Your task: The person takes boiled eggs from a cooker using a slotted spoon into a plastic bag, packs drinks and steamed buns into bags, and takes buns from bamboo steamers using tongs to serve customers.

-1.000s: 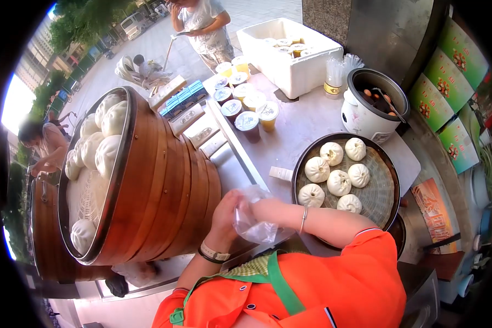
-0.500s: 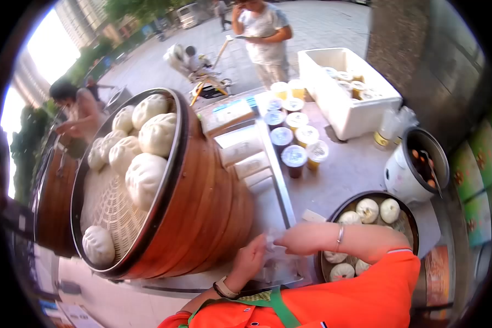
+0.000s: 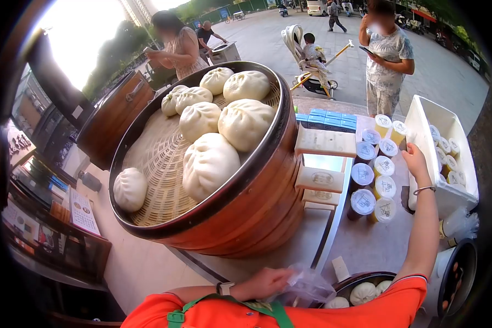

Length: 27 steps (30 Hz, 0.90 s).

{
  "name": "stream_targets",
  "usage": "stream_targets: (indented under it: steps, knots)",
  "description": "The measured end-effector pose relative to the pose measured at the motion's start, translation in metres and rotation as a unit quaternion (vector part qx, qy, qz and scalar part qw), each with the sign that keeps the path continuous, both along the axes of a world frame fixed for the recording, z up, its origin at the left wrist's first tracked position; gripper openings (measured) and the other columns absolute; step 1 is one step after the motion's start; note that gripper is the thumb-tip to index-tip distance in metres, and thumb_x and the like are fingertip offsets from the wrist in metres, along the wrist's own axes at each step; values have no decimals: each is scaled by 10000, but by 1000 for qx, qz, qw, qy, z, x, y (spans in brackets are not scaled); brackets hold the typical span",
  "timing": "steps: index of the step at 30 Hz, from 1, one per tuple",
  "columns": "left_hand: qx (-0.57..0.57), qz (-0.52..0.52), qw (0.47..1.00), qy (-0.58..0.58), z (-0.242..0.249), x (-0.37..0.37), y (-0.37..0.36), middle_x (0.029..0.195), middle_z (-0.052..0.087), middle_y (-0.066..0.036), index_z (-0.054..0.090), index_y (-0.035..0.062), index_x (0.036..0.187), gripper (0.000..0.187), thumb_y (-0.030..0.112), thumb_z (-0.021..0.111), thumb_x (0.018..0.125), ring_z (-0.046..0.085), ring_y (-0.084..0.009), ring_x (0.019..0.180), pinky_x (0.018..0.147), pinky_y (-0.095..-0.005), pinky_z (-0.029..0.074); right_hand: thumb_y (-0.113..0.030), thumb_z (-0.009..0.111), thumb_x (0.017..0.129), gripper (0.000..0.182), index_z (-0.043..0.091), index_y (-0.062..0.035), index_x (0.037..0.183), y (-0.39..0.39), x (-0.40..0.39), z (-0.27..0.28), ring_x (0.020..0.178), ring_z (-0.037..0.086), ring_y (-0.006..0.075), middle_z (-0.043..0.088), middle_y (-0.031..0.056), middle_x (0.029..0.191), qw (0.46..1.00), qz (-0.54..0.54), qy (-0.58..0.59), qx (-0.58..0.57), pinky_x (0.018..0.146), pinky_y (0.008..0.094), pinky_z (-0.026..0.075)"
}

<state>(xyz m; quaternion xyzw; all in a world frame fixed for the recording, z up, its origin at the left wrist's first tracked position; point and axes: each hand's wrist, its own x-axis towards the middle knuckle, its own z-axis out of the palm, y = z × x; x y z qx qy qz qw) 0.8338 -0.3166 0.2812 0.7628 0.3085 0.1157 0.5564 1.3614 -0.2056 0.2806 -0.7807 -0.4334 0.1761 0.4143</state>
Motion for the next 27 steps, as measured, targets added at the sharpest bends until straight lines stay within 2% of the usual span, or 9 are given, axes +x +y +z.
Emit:
stream_targets:
  steps: [2,10,13,18,21,22,24,25,27]
  knots:
    - [2,15,1000,15,6,-1,0,784,591,-179,549,81,1136,299,204,472,874,578,-334,704,650,-364,454,-212,594,768,461,515,19,1158,21,35,-19,877,585,240,605,157,954,984,-47,-172,-11,777,315,459]
    - [90,29,996,1,10,-7,-2,900,581,-151,546,80,1149,301,154,470,867,565,-309,824,722,-356,447,-220,592,750,463,526,18,1142,44,38,-16,997,561,328,580,228,1069,980,-47,-183,-56,867,366,434]
    - [107,23,994,17,10,-9,-4,888,589,-133,558,101,1148,300,243,477,897,562,-306,845,731,-358,447,-210,592,744,460,528,19,1137,42,30,-9,995,560,334,582,228,1061,979,-51,-190,-58,870,369,433]
    - [183,42,982,-20,10,-10,-5,823,591,-123,593,57,1041,222,86,526,831,552,-298,771,690,-367,439,-187,591,744,445,533,22,1132,36,27,-14,1034,541,340,568,234,1088,975,-55,-210,-53,893,377,425]
    - [191,67,977,-69,10,-7,-6,757,574,-112,599,69,1025,206,94,530,833,553,-275,725,669,-343,444,-189,594,732,445,541,6,1128,23,24,-19,1020,548,350,566,235,1094,969,-67,-228,-61,890,393,429]
    - [176,-6,982,-69,12,-6,-8,757,574,-112,599,69,1025,206,94,530,833,553,-275,725,669,-343,444,-209,582,724,420,565,-35,1105,11,9,-5,993,557,361,565,237,1085,978,-71,-181,-70,872,398,441]
    - [175,67,982,-5,14,-8,-11,761,577,-124,605,46,992,201,60,526,808,563,-260,693,642,-328,444,-217,556,729,395,577,-17,1069,-1,12,-14,973,563,367,564,249,1069,964,-122,-209,-107,859,403,450]
    - [156,-20,988,-10,7,-10,-12,761,577,-124,605,46,992,201,60,526,808,563,-260,693,642,-328,444,-225,547,737,390,571,-44,1082,-13,9,-11,977,559,370,556,252,1074,960,-139,-209,-122,860,409,446]
    - [142,95,984,-43,-7,-15,-13,814,611,-83,589,-7,935,185,101,544,792,582,-155,740,685,-265,458,-232,533,751,416,542,-66,1132,-34,8,-6,1004,536,400,522,265,1111,955,-166,-210,-130,887,419,424]
